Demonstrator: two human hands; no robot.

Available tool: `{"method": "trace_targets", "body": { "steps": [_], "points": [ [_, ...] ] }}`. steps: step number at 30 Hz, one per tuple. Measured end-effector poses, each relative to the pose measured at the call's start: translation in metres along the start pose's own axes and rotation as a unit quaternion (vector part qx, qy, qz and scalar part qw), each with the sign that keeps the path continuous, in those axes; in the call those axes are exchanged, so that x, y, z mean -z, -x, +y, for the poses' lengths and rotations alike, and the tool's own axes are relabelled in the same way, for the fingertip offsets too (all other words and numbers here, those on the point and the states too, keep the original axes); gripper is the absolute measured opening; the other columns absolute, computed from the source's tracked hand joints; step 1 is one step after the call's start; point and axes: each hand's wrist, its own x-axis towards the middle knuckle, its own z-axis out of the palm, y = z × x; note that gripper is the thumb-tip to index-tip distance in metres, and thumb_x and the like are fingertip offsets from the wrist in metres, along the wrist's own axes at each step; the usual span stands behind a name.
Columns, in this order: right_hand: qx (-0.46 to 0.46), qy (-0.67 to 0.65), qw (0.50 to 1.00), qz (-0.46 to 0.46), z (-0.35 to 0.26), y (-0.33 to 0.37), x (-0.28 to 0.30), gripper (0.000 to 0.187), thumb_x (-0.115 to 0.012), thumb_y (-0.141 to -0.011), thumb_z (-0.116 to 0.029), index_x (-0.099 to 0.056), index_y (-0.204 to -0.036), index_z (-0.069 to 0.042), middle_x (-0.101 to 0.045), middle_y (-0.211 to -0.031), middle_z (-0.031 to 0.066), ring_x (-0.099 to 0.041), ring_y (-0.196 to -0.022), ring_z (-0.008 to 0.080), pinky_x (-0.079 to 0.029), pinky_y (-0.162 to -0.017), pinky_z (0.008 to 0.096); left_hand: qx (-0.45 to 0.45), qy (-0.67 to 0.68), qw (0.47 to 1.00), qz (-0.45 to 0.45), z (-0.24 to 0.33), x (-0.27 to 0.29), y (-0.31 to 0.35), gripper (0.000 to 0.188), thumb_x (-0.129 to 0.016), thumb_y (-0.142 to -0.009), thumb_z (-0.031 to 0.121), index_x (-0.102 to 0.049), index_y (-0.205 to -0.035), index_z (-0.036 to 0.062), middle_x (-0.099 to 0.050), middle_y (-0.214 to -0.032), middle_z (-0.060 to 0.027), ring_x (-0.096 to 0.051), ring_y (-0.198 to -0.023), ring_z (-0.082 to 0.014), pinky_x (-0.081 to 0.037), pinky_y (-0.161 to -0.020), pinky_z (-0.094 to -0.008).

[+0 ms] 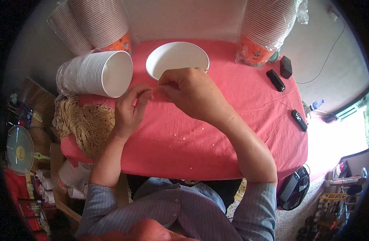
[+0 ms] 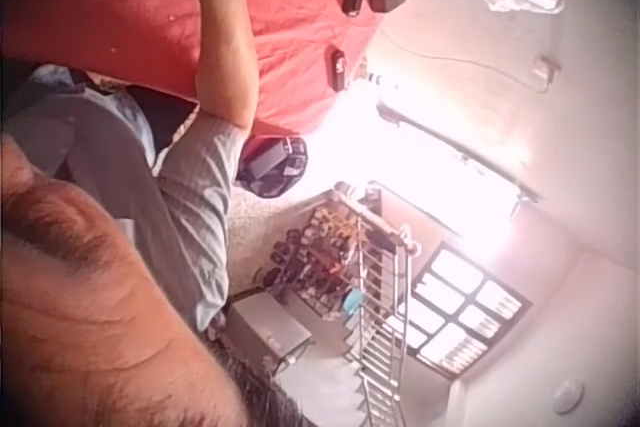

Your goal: Attaching string handles to paper buckets at a workstation.

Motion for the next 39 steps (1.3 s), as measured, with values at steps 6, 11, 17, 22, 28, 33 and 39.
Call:
{"method": "trace_targets", "body": {
  "steps": [6, 11, 17, 22, 28, 33, 39],
  "points": [
    [0.184, 0.210, 0.950, 0.142, 0.019, -0.003, -0.017, 0.014, -0.084, -0.091, -0.017, -0.080, -0.102, -0.008, -0.075, -0.124, 0.0084, -0.072, -0.112, 0.0333, -0.063, -0.085, 0.0464, 0.109, 0.054, 0.990, 0.072, -0.017, 0.002, -0.012, 0.015, -0.067, -0.109, 0.012, -0.071, -0.114, -0.0016, -0.075, -0.097, -0.0078, -0.071, -0.088, -0.0134, -0.055, -0.077, -0.0286],
    [0.160, 0.300, 0.932, 0.129, 0.026, -0.003, -0.036, 0.014, -0.081, -0.093, -0.018, -0.079, -0.104, -0.009, -0.071, -0.129, 0.0058, -0.074, -0.110, 0.0297, -0.066, -0.079, 0.0454, 0.182, 0.126, 0.971, 0.087, -0.028, 0.005, -0.012, 0.019, -0.064, -0.112, 0.016, -0.069, -0.119, -0.0012, -0.070, -0.099, -0.0015, -0.064, -0.088, -0.0078, -0.052, -0.079, -0.0250],
    [0.100, 0.297, 0.932, 0.181, 0.045, -0.012, -0.035, 0.012, -0.077, -0.097, -0.021, -0.076, -0.101, -0.010, -0.072, -0.120, 0.0069, -0.077, -0.087, 0.0312, -0.065, -0.068, 0.0441, 0.172, 0.130, 0.974, 0.074, -0.033, 0.001, -0.012, 0.024, -0.066, -0.112, 0.021, -0.069, -0.122, -0.0012, -0.069, -0.100, -0.0007, -0.062, -0.087, -0.0076, -0.052, -0.079, -0.0247],
    [0.131, 0.421, 0.897, 0.036, 0.043, 0.001, -0.048, 0.005, -0.064, -0.093, -0.008, -0.064, -0.088, -0.007, -0.067, -0.097, 0.0091, -0.074, -0.067, 0.0295, -0.060, -0.054, 0.0434, 0.229, 0.136, 0.956, 0.122, -0.053, 0.005, -0.010, 0.038, -0.064, -0.114, 0.028, -0.069, -0.128, -0.0064, -0.074, -0.111, -0.0078, -0.068, -0.104, -0.0145, -0.054, -0.093, -0.0297],
    [0.164, 0.450, 0.878, -0.001, 0.031, 0.018, -0.071, 0.008, -0.069, -0.085, -0.009, -0.062, -0.080, -0.007, -0.064, -0.091, 0.0109, -0.073, -0.065, 0.0261, -0.060, -0.054, 0.0400, 0.220, 0.153, 0.960, 0.077, -0.074, 0.012, -0.014, 0.036, -0.064, -0.111, 0.021, -0.069, -0.132, -0.0081, -0.076, -0.121, -0.0099, -0.068, -0.112, -0.0153, -0.053, -0.101, -0.0302],
    [0.174, 0.455, 0.873, -0.011, 0.033, 0.017, -0.068, 0.008, -0.070, -0.082, -0.010, -0.064, -0.079, -0.007, -0.063, -0.088, 0.0103, -0.074, -0.072, 0.0258, -0.061, -0.062, 0.0393, 0.217, 0.230, 0.945, 0.086, -0.075, 0.009, -0.015, 0.038, -0.065, -0.109, 0.016, -0.068, -0.139, -0.0078, -0.074, -0.131, -0.0100, -0.068, -0.119, -0.0163, -0.050, -0.107, -0.0294],
    [0.195, 0.434, 0.880, 0.009, 0.040, 0.011, -0.058, 0.007, -0.070, -0.083, -0.010, -0.065, -0.080, -0.008, -0.066, -0.089, 0.0101, -0.075, -0.076, 0.0280, -0.062, -0.066, 0.0408, 0.236, 0.230, 0.940, 0.091, -0.067, 0.010, -0.018, 0.036, -0.066, -0.109, 0.019, -0.070, -0.134, -0.0071, -0.075, -0.125, -0.0080, -0.068, -0.115, -0.0155, -0.051, -0.104, -0.0294]
  ]
}}
